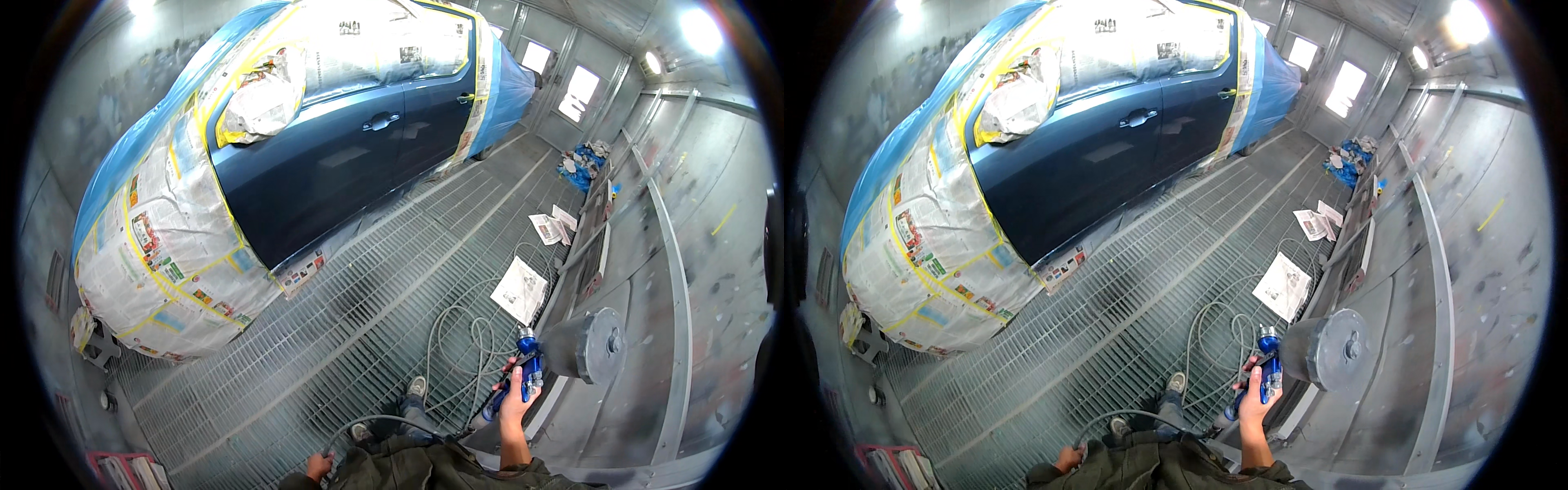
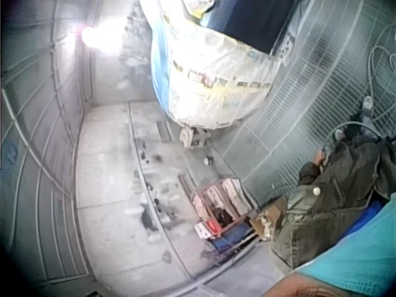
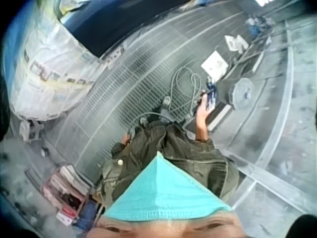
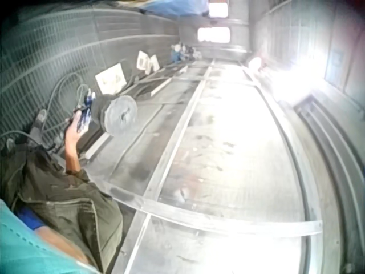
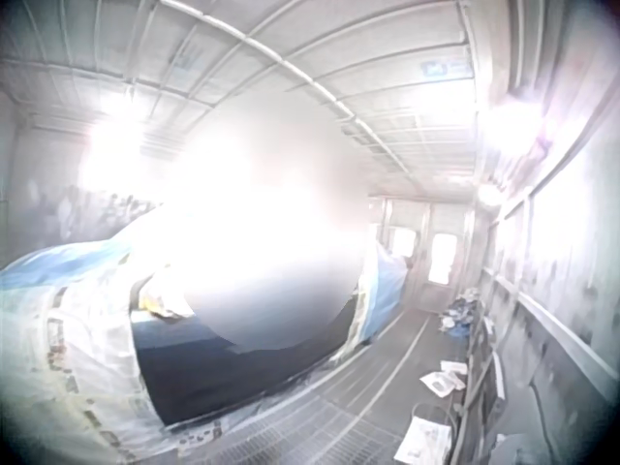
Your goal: The person spray paints the side of a blue car in a paint booth using a spray gun. They move around the vehicle to cover different sections of the side panel while maintaining consistent spray coverage.
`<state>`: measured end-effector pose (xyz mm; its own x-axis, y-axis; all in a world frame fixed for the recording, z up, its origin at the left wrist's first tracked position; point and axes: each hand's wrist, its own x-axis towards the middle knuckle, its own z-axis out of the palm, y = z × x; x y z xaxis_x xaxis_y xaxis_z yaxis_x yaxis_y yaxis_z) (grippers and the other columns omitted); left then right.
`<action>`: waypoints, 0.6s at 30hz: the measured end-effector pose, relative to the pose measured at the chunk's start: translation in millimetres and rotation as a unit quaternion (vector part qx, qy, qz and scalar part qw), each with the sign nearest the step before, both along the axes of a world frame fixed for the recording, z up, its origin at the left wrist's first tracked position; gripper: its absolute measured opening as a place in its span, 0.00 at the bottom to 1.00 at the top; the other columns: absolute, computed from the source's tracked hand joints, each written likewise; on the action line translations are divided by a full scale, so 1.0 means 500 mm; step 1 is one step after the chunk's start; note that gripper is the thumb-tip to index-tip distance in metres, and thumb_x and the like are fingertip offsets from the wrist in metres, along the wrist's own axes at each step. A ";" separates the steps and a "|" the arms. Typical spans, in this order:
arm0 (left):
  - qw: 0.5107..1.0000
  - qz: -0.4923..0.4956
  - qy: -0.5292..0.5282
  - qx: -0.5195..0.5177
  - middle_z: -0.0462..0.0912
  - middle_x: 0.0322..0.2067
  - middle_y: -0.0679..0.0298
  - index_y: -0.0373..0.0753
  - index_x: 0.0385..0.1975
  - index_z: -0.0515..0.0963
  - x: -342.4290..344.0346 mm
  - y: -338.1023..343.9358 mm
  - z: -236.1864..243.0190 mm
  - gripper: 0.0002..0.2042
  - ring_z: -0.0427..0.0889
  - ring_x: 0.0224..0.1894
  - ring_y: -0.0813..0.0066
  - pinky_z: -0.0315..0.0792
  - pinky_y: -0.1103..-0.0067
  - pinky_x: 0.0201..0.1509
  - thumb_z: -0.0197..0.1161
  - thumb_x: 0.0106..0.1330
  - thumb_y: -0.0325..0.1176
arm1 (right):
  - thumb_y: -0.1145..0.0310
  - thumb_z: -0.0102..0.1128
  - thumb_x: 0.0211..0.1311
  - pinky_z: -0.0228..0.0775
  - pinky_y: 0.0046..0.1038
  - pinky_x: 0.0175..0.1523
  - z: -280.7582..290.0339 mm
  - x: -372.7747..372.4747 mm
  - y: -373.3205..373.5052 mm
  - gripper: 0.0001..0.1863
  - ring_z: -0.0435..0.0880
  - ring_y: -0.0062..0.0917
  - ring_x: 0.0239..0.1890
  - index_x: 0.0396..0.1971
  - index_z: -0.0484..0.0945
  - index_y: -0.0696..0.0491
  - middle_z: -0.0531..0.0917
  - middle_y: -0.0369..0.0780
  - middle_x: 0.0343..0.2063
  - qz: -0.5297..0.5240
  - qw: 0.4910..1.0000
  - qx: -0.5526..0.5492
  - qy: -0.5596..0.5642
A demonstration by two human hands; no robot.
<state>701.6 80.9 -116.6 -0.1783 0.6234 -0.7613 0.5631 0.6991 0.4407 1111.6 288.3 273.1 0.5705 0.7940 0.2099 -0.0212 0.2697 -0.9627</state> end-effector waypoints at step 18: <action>0.994 -0.090 0.029 0.057 0.78 0.21 0.45 0.34 0.23 0.81 0.027 -0.026 0.095 0.28 0.79 0.29 0.43 0.70 0.56 0.34 0.53 0.61 0.59 | 0.73 0.53 0.65 0.77 0.23 0.30 -0.076 -0.027 -0.071 0.15 0.79 0.26 0.39 0.49 0.71 0.60 0.79 0.43 0.41 0.314 0.933 -0.134 -0.116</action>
<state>715.2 67.9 -69.3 -0.0976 0.7303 -0.6761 0.7007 0.5329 0.4744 1098.0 253.0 235.0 -0.0600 0.9981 0.0157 0.1229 0.0229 -0.9922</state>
